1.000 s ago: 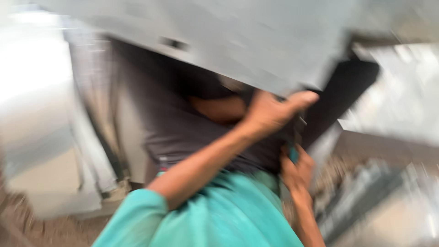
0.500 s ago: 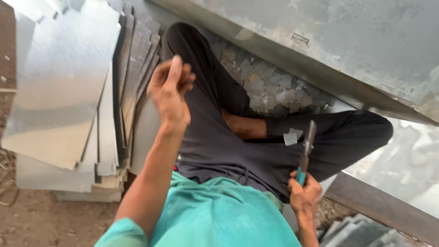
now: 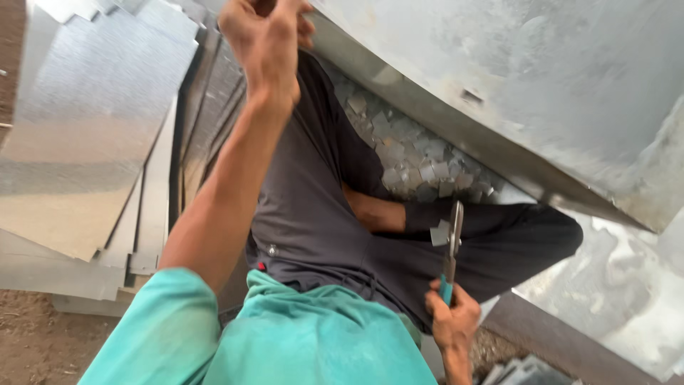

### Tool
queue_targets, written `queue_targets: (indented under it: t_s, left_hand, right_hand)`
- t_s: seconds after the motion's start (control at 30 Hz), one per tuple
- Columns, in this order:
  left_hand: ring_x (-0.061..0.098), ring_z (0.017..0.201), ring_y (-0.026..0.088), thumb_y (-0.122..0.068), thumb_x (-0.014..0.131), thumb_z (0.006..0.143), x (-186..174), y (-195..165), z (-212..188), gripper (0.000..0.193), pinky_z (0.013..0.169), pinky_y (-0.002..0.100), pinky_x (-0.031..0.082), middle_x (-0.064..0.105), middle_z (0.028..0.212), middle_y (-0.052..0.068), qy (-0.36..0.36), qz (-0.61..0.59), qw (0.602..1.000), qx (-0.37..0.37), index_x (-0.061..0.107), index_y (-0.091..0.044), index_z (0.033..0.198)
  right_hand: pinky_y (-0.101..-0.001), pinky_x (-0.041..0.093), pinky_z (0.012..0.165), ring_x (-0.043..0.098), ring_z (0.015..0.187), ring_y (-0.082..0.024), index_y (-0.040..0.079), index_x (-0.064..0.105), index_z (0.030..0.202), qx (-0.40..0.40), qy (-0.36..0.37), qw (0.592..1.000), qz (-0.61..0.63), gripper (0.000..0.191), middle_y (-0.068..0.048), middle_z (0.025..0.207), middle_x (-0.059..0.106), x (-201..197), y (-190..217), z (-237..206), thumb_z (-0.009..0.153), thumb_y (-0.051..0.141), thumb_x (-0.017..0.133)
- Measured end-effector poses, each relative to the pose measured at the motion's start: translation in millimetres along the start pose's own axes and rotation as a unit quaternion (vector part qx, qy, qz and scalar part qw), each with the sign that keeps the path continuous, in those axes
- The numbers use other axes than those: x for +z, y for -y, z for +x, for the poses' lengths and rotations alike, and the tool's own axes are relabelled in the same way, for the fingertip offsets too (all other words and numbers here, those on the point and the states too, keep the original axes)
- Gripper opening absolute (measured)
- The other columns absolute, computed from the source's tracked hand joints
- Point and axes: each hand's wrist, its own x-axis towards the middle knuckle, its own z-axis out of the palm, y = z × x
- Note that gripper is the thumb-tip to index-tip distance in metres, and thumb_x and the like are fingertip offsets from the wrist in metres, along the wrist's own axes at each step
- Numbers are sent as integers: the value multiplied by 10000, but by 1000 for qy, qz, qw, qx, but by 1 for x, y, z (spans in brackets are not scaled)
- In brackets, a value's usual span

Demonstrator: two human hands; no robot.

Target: The person uses tin snips to cut a rectangular metal sheet held between their legs. They repeatedly snip along the edge to trim the sheet while sitting on the floor.

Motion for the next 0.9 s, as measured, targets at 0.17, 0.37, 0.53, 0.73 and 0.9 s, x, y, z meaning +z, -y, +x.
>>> queue_targets:
  t_s: [0.17,0.37,0.53,0.73,0.9]
  left_hand:
    - [694,658,132,-75,724,949,-4,9,-108,132,544,254,557,717,822,101,121,-98,969,-190,713,9,1052]
    - [763,889,144,-124,745,990,-34,76,-153,212,784,246,615,783,1000,104,171,-125,947,-242,727,23,1141]
    - [773,914,164,-78,722,1013,-35,70,-143,181,859,286,656,781,998,119,200,-149,937,-245,718,36,1154]
    - [790,893,186,-66,737,1006,-33,62,-141,168,854,306,689,780,969,147,189,-101,944,-251,727,55,1123]
    - [791,946,191,-71,739,1035,-44,77,-148,178,903,313,681,781,1014,158,200,-107,942,-246,723,57,1158]
  right_hand:
    - [-293,545,605,635,643,-148,-21,659,928,-81,186,979,14,205,-79,722,662,19,51,-2,786,61,536]
    - [-366,604,849,661,1058,-205,-21,552,1241,-42,392,919,10,635,-123,1145,653,38,116,9,633,151,481]
    - [-394,600,828,654,980,-267,-16,514,1308,-5,383,924,12,677,-161,1101,626,65,147,15,648,129,474]
    - [-374,594,816,649,936,-245,-2,514,1315,-5,363,932,-26,666,-150,1083,629,67,161,16,657,101,496]
    - [-339,532,652,593,714,-198,2,585,1138,17,340,937,-76,485,-116,916,633,67,163,19,670,90,495]
